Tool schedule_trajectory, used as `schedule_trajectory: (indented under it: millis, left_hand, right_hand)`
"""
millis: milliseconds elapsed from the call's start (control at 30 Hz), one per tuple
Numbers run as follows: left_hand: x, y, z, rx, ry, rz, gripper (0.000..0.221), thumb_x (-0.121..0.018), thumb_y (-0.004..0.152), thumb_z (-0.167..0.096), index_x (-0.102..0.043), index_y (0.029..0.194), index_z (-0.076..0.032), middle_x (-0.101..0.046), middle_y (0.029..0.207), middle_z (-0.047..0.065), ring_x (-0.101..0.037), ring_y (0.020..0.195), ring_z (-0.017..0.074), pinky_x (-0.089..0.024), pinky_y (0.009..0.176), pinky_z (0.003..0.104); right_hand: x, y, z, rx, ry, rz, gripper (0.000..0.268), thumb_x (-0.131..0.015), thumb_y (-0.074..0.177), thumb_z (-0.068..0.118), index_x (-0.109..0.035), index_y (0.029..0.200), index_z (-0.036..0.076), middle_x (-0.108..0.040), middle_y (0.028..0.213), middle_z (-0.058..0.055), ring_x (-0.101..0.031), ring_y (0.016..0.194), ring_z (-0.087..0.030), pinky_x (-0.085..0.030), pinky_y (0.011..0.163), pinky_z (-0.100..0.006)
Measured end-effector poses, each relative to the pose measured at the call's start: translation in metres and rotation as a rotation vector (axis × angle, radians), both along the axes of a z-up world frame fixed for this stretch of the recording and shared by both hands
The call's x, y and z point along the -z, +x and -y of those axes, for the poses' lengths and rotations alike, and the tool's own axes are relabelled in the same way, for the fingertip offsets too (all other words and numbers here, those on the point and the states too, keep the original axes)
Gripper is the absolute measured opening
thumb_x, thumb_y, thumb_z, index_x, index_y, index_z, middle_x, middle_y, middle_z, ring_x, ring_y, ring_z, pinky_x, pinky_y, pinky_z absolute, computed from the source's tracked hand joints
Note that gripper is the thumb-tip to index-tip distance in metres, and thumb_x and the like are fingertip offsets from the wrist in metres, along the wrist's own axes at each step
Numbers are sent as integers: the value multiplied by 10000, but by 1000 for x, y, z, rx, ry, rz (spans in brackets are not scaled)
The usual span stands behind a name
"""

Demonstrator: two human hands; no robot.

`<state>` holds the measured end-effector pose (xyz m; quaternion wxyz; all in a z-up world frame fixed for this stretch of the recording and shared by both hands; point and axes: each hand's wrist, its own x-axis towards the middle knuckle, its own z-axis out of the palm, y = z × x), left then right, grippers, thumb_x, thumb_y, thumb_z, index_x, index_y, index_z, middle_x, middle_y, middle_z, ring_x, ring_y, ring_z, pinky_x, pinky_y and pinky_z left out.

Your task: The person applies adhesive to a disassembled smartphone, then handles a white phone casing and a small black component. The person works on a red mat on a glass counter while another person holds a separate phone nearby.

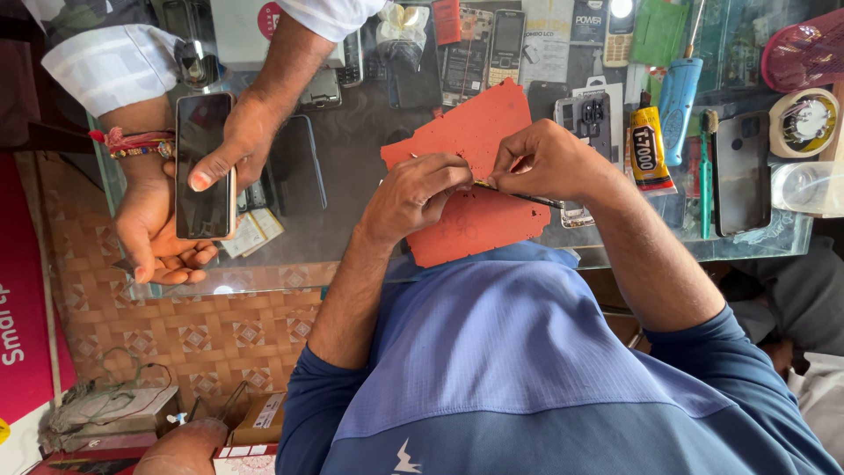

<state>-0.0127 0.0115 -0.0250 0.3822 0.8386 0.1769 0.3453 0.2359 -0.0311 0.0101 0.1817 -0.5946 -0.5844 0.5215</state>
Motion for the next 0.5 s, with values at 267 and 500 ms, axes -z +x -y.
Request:
schedule_trajectory:
  millis: [267, 500]
  left_hand:
    - [0, 2, 0, -3, -17, 7, 327, -727, 803, 117, -634, 1057, -68, -691, 1018, 30, -736, 899, 214, -583, 698, 345]
    - [8, 3, 2, -30, -120, 21, 330, -744, 871, 100, -595, 1120, -58, -694, 981, 57, -727, 865, 258, -566, 679, 372]
  right_hand:
    - [2, -3, 4, 23, 16, -13, 31, -737, 733, 41, -740, 762, 29, -738, 724, -26, -665, 718, -79, -564, 700, -266]
    - [-2, -6, 2, 23, 22, 36, 56, -756, 703, 55, -741, 755, 41, -745, 726, -21, -686, 724, -89, -579, 742, -282]
